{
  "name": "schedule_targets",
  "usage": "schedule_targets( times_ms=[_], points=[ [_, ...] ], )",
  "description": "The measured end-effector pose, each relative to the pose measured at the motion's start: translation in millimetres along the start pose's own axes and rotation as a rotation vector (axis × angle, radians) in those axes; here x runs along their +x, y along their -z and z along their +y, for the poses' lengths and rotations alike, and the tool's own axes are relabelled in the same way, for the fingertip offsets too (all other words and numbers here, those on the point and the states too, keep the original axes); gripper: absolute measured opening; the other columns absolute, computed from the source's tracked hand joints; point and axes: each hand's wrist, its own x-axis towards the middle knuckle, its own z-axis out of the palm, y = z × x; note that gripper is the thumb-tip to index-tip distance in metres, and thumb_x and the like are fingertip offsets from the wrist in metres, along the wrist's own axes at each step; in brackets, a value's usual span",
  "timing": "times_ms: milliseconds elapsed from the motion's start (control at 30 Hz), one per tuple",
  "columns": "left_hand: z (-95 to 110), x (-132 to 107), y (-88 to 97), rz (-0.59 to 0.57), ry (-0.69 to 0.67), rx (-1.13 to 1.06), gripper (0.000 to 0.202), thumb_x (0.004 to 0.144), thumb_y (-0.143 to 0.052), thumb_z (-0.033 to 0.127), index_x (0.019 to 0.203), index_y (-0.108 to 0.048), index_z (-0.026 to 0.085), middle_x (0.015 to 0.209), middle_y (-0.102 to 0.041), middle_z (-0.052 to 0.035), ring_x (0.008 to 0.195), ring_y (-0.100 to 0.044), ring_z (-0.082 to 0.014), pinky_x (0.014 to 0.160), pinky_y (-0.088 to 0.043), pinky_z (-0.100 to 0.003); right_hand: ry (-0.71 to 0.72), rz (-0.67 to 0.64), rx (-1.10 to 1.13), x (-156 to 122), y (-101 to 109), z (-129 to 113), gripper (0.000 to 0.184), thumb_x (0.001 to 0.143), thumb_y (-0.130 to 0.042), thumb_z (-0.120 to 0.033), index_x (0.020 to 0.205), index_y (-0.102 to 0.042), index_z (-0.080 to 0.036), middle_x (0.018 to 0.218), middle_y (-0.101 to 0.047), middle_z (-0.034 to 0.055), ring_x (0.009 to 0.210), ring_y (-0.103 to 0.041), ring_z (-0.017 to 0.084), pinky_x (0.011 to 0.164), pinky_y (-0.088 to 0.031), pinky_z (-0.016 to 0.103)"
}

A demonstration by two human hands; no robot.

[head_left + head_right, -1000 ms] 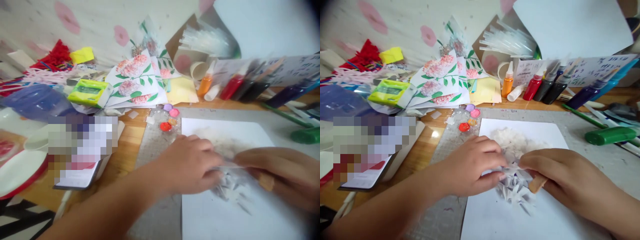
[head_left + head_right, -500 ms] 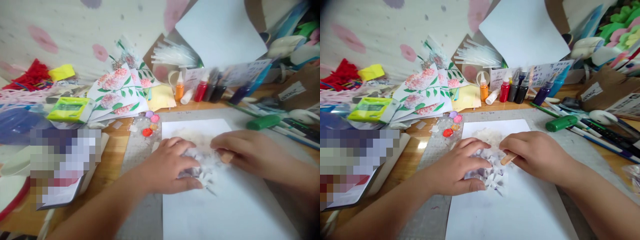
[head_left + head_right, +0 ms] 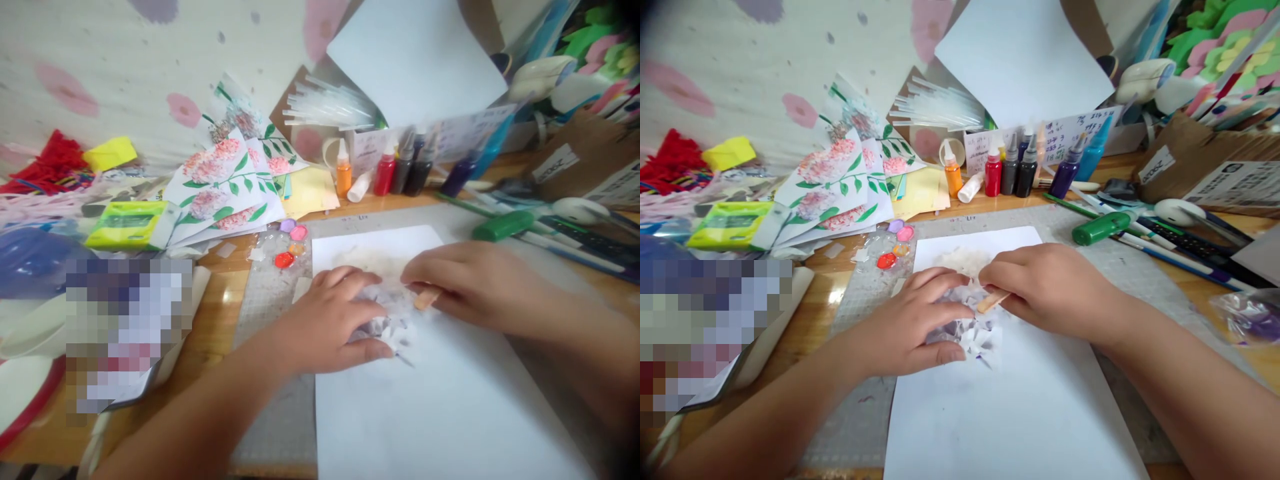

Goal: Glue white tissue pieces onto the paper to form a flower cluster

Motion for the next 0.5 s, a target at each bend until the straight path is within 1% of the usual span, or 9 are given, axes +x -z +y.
schedule_targets(
  times_ms=[167,300,367,500],
  points=[
    [-1.1,-1.1,-0.4,-0.014,-0.010,-0.032,0.043,0.077,-0.047,0.056,0.103,-0.059,0.024,0.126,-0.040,-0.0073,0.121,-0.026,-0.0250,0.100,-0.025,-0.042,0.012,-0.007,0.011,1.4,3.6,-1.7,0.011,0.078,-0.046,-0.020,0.084,-0.055,-0.019,0.071,-0.062,0.0011,0.057,-0.054,0.014,0.051,-0.032,0.024],
    [-1.1,-1.9,-0.8,-0.054,-0.003,-0.048,0.044,0.076,-0.047,0.057,0.103,-0.059,0.025,0.129,-0.036,-0.0074,0.124,-0.021,-0.0278,0.098,-0.026,-0.044,0.017,-0.017,0.027,0.3,4.1,-2.7,0.011,0.079,-0.046,-0.020,0.086,-0.054,-0.019,0.072,-0.062,0.0012,0.058,-0.054,0.014,0.053,-0.033,0.024],
    [-0.5,-1.6,-0.9,-0.051,-0.008,-0.034,0.043,0.076,-0.047,0.056,0.104,-0.059,0.026,0.130,-0.036,-0.0077,0.124,-0.020,-0.0280,0.099,-0.025,-0.045,0.012,-0.027,0.034,-0.7,3.6,-2.8,0.011,0.079,-0.046,-0.020,0.086,-0.054,-0.018,0.073,-0.062,0.0013,0.059,-0.054,0.014,0.054,-0.033,0.024],
    [0.1,-1.1,0.1,-0.023,-0.014,-0.006,0.041,0.078,-0.047,0.054,0.103,-0.059,0.024,0.126,-0.040,-0.0071,0.122,-0.024,-0.0252,0.099,-0.025,-0.043,0.009,-0.030,0.047,-1.1,3.4,-3.1,0.013,0.081,-0.044,-0.023,0.085,-0.055,-0.018,0.073,-0.061,0.0025,0.060,-0.054,0.014,0.054,-0.032,0.024]
  ],
)
